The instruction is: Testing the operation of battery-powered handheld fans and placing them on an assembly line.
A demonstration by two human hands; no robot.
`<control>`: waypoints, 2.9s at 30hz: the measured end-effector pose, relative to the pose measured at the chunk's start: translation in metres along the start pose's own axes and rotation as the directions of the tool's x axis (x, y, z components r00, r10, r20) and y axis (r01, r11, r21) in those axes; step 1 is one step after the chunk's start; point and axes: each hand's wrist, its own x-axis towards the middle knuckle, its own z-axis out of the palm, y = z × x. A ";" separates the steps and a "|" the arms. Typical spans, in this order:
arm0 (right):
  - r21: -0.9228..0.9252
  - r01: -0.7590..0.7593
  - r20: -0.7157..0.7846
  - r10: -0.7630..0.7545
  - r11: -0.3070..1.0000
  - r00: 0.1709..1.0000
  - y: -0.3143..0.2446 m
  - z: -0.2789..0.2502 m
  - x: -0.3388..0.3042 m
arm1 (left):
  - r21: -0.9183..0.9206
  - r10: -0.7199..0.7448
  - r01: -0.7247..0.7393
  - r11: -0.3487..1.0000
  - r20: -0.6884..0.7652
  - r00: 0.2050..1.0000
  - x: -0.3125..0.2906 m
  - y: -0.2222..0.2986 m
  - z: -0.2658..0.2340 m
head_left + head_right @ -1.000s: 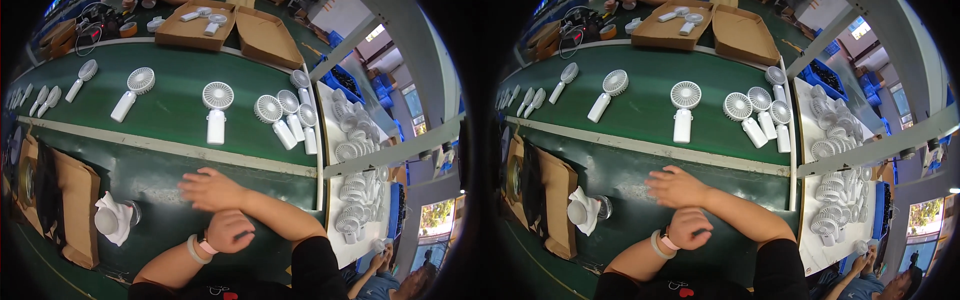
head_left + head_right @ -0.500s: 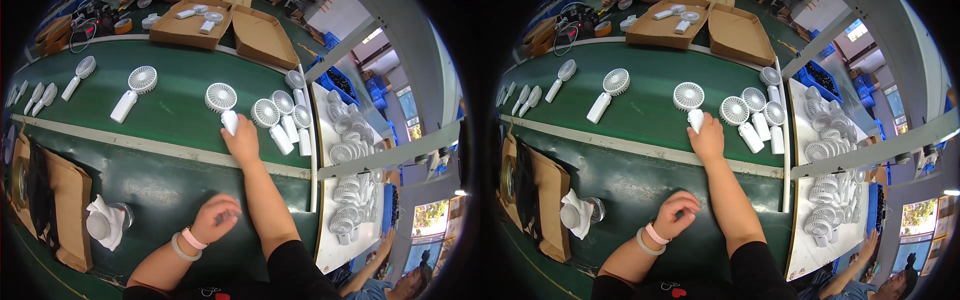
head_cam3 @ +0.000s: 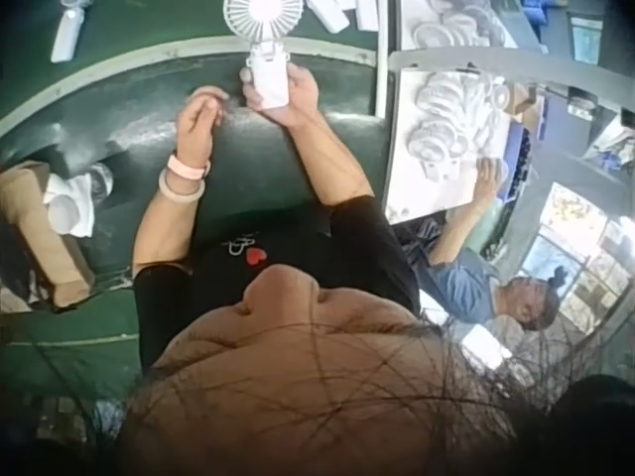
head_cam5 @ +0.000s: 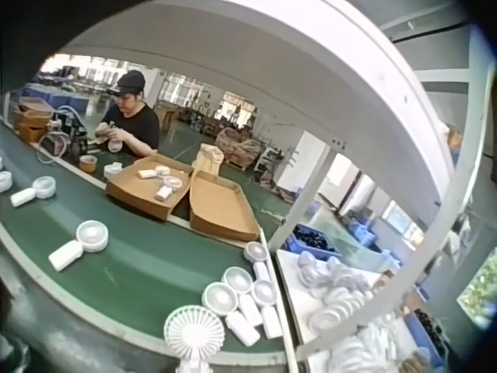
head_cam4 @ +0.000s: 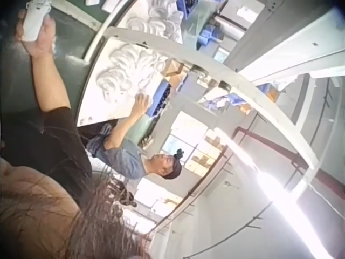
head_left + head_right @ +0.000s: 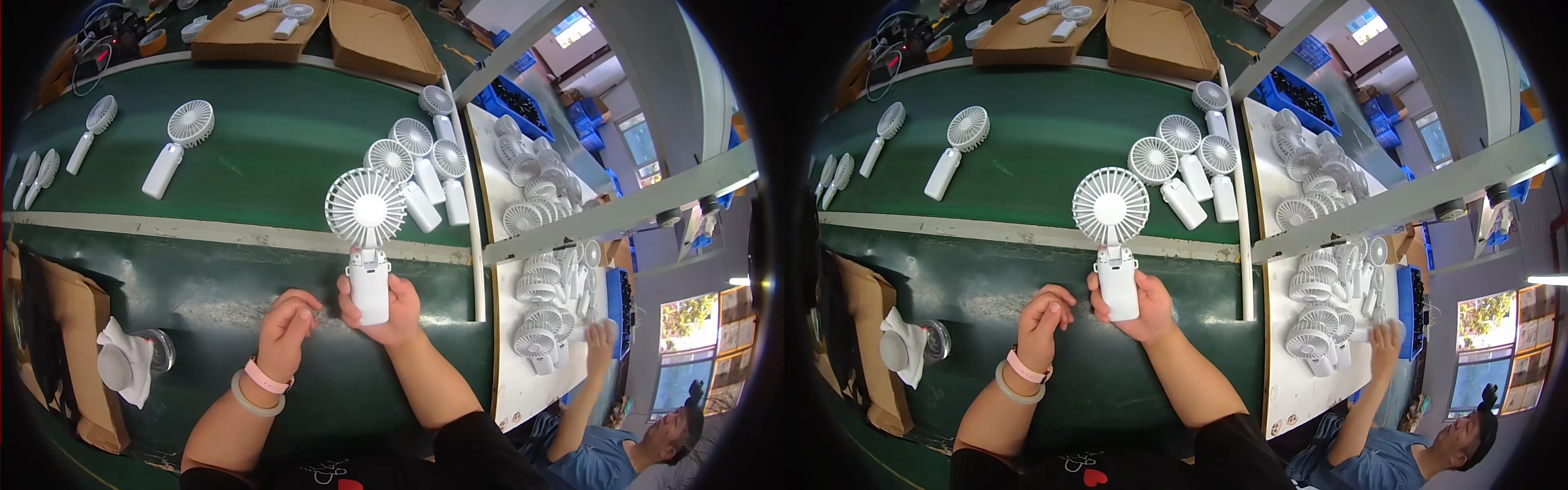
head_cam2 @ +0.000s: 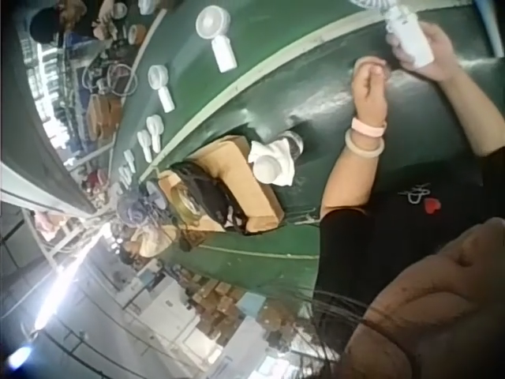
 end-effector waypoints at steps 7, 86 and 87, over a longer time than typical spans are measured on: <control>-0.166 0.062 -0.097 -0.078 0.984 0.992 0.003 -0.006 0.000 | -0.027 -0.034 0.036 0.999 0.048 0.998 -0.002 0.000 0.002; -0.274 0.203 -0.063 -0.229 0.940 0.971 -0.041 0.002 0.008 | -0.730 -0.256 0.345 0.590 0.236 0.937 0.004 -0.001 -0.010; -0.167 0.165 0.002 -0.167 0.972 0.986 -0.022 0.007 0.005 | -0.729 -0.260 0.340 0.594 0.225 0.939 0.003 -0.001 -0.012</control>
